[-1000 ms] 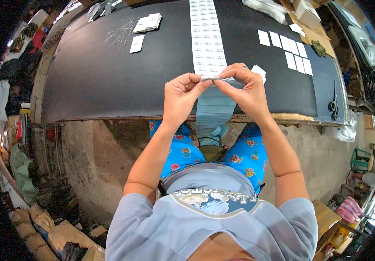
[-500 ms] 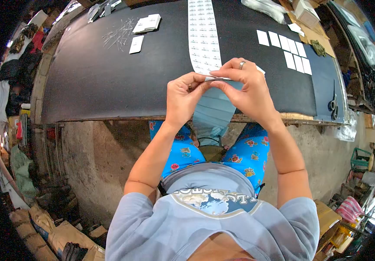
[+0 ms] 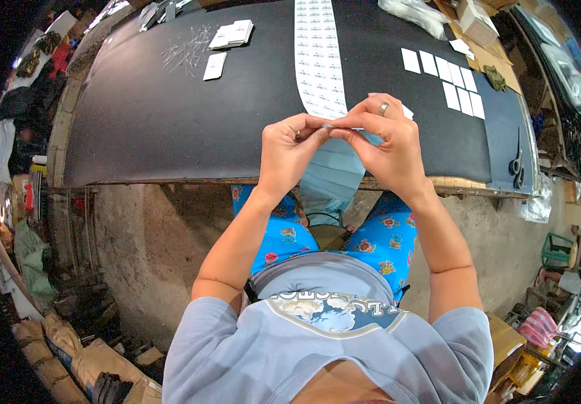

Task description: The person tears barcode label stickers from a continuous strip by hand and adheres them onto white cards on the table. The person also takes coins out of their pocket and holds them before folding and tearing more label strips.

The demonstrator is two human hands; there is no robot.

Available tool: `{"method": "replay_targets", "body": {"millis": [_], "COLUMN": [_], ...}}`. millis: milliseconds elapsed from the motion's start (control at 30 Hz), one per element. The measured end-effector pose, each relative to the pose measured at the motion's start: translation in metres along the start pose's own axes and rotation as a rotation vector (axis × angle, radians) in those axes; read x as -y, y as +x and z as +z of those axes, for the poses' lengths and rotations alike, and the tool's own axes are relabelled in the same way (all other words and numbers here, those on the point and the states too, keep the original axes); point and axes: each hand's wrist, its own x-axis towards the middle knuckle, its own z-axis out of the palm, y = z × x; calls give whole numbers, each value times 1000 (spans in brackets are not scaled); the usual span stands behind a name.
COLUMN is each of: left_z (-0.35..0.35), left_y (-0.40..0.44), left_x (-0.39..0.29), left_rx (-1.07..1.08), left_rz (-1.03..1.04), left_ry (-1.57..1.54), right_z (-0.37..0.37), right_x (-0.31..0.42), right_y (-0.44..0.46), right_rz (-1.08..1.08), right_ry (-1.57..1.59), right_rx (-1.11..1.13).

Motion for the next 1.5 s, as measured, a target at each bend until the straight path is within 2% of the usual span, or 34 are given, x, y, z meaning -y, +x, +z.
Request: {"method": "replay_targets", "body": {"millis": [233,300,400,500,600,933,1067,1133,1200,1233,1267,1333,1367,1500], "left_z": [-2,-5,-13,-16,-17,-16,-25,-27,-34,-31,-28,-25,-22,-24], "left_y": [1,3,4,6,9,11,9,2,-10,-15,-21,-30,-30,-24], "left_x": [-3,-5,-15,-16,-11,1,11,27,41,39,37,44,44,45], "left_rx": [30,125,181,148,94,-19,-81,-72,-28,-29,-36,-24,-29,-1], "left_rz": [25,-61,-87,-110,-136,-220,-295,-276,-247,-232,-216,-194,-103,-128], "left_ry": [53,-145,-258,-345,-368,-292,-99,-112,30,82,135,166,154,129], "right_z": [1,1,2,11,16,18,-19,-46,-80,-97,-110,-126,-127,-114], "right_x": [-5,-6,-10,-13,-14,-15,-18,-49,-101,-124,-158,-197,-215,-264], "right_y": [0,1,2,-3,-16,-42,-18,9,38,52,64,83,90,107], "right_rz": [-19,-57,-142,-443,-519,-523,-368,-160,85,317,267,382,430,528], "right_ry": [9,-26,-55,-231,-340,-319,-121,-7,179,235,149,51,50,68], "right_rx": [-15,-35,-60,-109,-122,-53,108,222,434,563,620,658,657,651]}}
